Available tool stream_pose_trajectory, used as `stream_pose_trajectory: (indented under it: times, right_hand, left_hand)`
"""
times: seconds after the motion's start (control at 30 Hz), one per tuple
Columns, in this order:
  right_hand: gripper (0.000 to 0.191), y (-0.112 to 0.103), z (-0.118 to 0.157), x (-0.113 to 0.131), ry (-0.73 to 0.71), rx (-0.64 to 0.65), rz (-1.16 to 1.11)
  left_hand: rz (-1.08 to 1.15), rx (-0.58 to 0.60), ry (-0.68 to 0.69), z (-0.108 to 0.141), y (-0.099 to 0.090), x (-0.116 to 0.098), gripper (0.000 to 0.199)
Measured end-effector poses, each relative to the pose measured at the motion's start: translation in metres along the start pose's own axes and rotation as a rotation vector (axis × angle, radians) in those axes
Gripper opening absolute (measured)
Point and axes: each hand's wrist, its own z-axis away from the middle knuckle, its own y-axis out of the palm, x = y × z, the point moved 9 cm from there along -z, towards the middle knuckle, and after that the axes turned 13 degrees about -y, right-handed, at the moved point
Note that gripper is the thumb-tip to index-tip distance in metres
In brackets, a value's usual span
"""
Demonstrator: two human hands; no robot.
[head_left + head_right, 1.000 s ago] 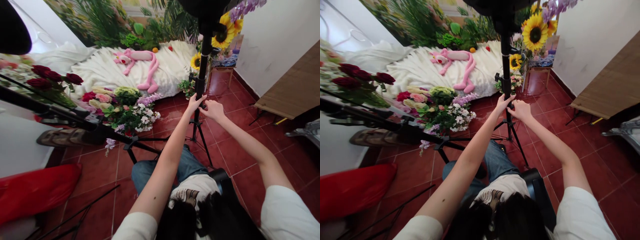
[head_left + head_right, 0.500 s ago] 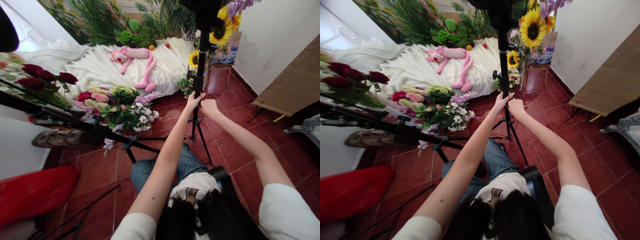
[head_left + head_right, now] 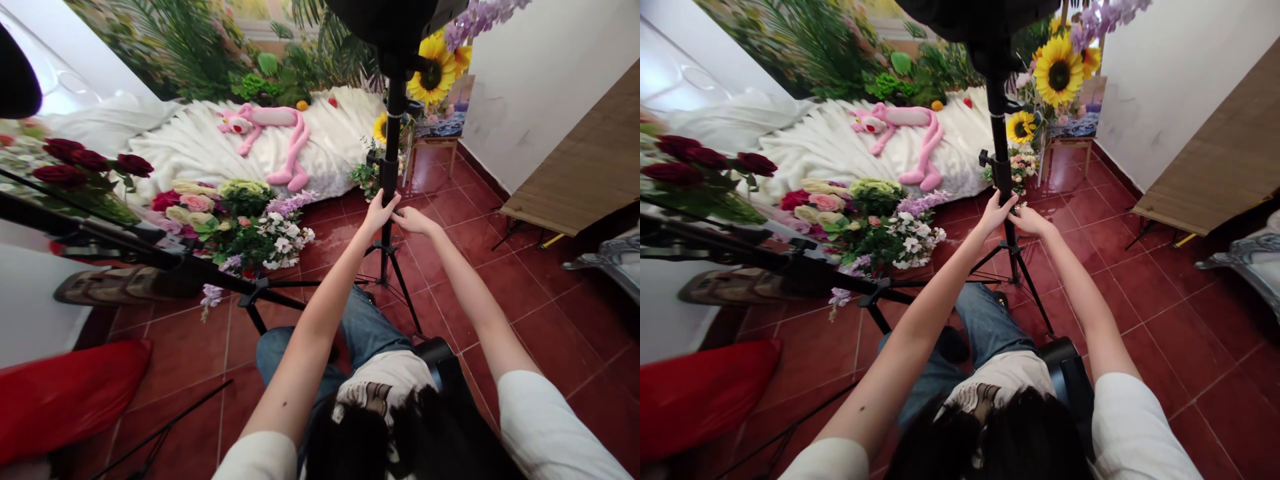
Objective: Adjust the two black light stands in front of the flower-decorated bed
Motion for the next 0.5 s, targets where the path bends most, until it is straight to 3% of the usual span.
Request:
stream_pose_trajectory:
  times: [0.13,0.23,0.3,0.4,0.5]
  right_hand:
    - [0.045,0.002,0.004,-0.004,0.010,-0.054,-0.029]
    - [0.047,0.002,0.006,-0.008,0.017,-0.092,-0.026]
    - [0.049,0.002,0.007,-0.011,0.009,-0.124,-0.032]
    - [0.057,0.003,0.007,-0.015,-0.026,-0.174,-0.053]
    - [0.064,0.002,0.010,-0.020,-0.043,-0.255,-0.052]
  left_hand:
    - [-0.045,0.002,-0.052,0.032,-0.032,0.005,0.036]
    - [-0.118,-0.115,-0.094,0.070,-0.088,0.011,0.031]
    - [-0.145,-0.282,-0.125,0.100,-0.140,0.016,0.027]
    - [-0.155,-0.660,-0.158,0.153,-0.227,0.021,0.019]
    - [-0.161,-1.063,-0.185,0.211,-0.301,0.018,0.013]
